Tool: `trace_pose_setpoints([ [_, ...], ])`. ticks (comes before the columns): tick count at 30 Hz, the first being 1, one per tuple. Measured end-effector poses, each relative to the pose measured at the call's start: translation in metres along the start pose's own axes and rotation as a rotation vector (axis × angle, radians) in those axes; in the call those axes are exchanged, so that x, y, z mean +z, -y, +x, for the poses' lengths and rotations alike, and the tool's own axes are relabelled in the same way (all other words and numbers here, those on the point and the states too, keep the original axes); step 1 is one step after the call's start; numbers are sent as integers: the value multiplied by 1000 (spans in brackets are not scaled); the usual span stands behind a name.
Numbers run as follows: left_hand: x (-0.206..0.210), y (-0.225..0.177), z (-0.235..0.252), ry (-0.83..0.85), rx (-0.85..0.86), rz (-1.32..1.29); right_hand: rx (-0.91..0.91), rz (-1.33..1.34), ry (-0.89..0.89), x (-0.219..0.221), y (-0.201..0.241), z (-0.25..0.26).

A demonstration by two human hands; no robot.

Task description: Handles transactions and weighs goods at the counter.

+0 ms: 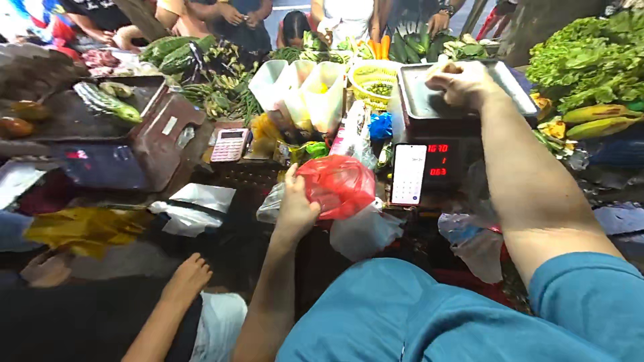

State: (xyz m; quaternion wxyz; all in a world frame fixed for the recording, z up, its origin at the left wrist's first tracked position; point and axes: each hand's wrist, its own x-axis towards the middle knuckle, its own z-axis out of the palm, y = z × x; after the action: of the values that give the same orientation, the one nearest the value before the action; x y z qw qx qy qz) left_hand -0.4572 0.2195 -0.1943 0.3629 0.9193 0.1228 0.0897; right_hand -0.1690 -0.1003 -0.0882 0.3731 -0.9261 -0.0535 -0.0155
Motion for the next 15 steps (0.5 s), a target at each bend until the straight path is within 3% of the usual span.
trace_pose_setpoints([
  [2, 1, -2, 12, 49, -31, -2, 38, 259, -58, -2, -3, -7],
  [4, -2, -6, 24, 86, -57, -4, -41, 608, -57, -2, 1, -24],
  [6, -7, -17, 36, 122, -74, -19, -266, 907, 95, 5, 16, -59],
  [8, -10, -29, 46, 138, -42, -55, -517, 953, 283, 33, 31, -105],
  [9, -9, -36, 49, 137, -7, -75, -524, 956, 430, 53, 36, -122],
  [11, -8, -54, 45, 119, 126, -110, -225, 1070, 801, 97, 45, -149],
  [12, -7, -64, 37, 95, 235, -131, -58, 1107, 868, 115, 52, -162],
  [14, -6, -85, 14, 21, 448, -95, 191, 1093, 796, 143, 63, -178],
  [15, -9, -94, 3, -49, 524, -54, 215, 967, 711, 151, 66, -181],
])
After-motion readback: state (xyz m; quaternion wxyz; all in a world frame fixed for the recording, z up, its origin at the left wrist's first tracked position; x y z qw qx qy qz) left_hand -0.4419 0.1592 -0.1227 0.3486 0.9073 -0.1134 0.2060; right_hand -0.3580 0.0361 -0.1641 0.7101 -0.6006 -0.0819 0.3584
